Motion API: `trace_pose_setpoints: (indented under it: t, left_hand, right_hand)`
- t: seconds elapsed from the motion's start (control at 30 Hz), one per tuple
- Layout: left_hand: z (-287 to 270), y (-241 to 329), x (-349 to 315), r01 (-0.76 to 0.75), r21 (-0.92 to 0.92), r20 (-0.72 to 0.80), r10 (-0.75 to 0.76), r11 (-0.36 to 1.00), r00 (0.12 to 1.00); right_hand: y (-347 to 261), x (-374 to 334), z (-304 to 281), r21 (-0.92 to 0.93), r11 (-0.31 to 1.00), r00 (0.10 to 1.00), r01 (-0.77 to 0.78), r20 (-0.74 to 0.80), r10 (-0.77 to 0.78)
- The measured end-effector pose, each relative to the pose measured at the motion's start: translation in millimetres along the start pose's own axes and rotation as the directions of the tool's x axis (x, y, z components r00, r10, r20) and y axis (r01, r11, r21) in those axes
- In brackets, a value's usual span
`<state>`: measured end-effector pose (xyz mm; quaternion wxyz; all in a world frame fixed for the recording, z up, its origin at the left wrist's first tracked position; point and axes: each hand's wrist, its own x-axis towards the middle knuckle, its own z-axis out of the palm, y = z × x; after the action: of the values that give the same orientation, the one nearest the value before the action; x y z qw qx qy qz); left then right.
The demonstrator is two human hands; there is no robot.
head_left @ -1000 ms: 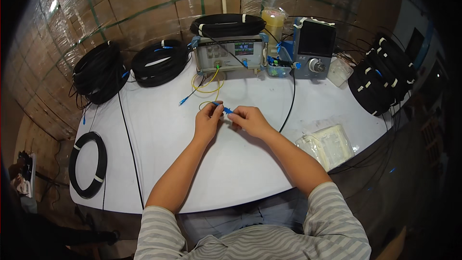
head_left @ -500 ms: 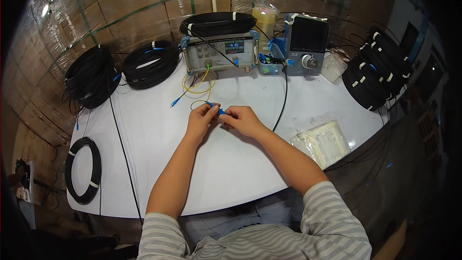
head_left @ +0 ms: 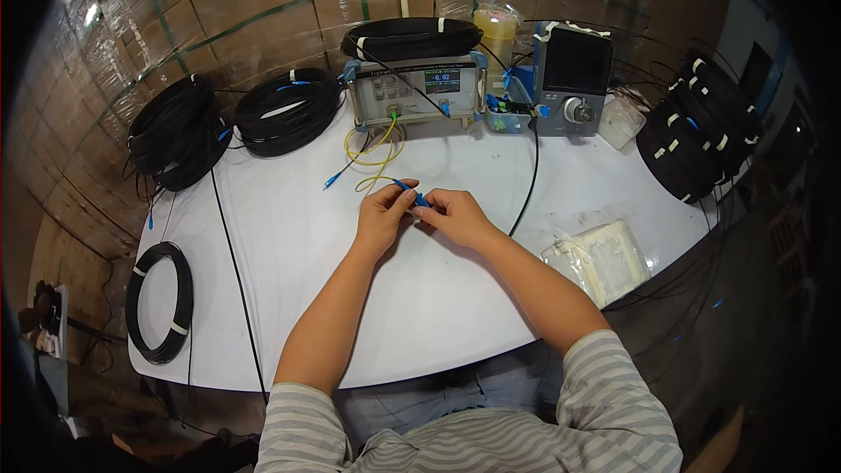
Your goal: Connecting and testing fiber optic cables using electronic measurement equipment.
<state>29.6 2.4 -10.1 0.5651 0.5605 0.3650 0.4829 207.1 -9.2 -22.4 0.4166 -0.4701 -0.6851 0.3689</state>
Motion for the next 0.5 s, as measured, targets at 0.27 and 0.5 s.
trace_pose_setpoints:
  t: [0.27, 0.5]
  left_hand:
    - [0.5, 0.3, 1.9, 0.041, -0.048, -0.049, -0.043, 0.998, 0.998]
    - [-10.5, 2.1, 5.6, 0.127, -0.229, 0.002, -0.13, 0.965, 0.992]
  right_hand:
    - [-5.3, -0.5, -1.8, 0.081, 0.996, 0.998, -0.049, 0.046, 0.045]
    - [-16.1, 1.4, -12.7, 0.263, 0.954, 0.971, -0.143, 0.224, 0.084]
